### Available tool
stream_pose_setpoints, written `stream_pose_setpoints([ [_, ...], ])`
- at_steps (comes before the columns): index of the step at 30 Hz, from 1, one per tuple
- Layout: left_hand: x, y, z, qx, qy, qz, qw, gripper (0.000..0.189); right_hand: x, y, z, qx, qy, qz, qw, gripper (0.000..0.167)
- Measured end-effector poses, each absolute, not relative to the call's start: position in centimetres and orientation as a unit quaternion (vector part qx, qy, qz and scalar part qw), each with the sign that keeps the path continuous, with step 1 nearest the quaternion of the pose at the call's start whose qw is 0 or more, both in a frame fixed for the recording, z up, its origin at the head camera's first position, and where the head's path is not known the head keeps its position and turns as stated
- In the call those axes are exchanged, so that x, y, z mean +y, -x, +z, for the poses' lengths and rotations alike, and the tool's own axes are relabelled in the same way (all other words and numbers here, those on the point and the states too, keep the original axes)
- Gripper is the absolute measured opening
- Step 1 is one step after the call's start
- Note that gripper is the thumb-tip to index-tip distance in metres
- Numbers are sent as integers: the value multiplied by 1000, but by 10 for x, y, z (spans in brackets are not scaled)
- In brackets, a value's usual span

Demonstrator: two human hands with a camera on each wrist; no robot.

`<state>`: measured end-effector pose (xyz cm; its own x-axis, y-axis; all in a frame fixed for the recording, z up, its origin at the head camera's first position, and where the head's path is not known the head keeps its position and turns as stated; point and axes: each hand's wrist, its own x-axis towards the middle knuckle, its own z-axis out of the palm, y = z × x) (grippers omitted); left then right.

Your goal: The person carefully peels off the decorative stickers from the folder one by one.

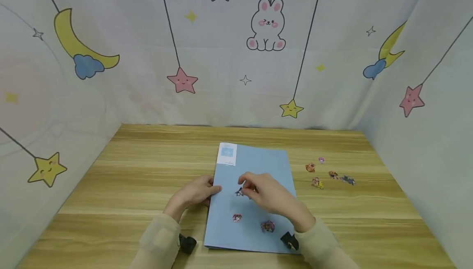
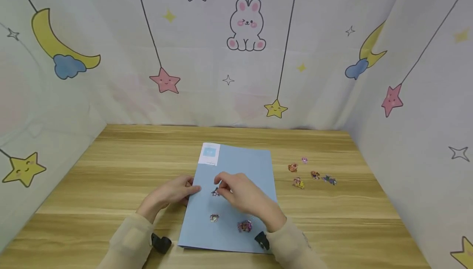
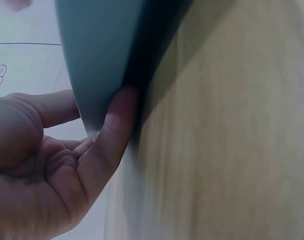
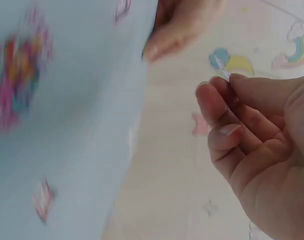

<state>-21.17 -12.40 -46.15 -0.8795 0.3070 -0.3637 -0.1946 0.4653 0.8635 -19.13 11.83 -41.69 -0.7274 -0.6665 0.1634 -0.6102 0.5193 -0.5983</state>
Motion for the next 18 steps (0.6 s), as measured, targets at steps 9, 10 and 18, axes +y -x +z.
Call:
stream_pose_setpoints([
  [9, -124, 212, -463, 828, -46, 504, 240, 23, 201, 206, -415, 902, 254, -339, 82, 11],
  [10, -124, 212, -463, 828, -44, 504, 240, 23, 209, 207, -415, 904, 240, -343, 87, 11],
  [18, -125, 211, -464, 821, -44, 518, 237, 23, 265, 212, -413, 917, 166, -351, 94, 10],
])
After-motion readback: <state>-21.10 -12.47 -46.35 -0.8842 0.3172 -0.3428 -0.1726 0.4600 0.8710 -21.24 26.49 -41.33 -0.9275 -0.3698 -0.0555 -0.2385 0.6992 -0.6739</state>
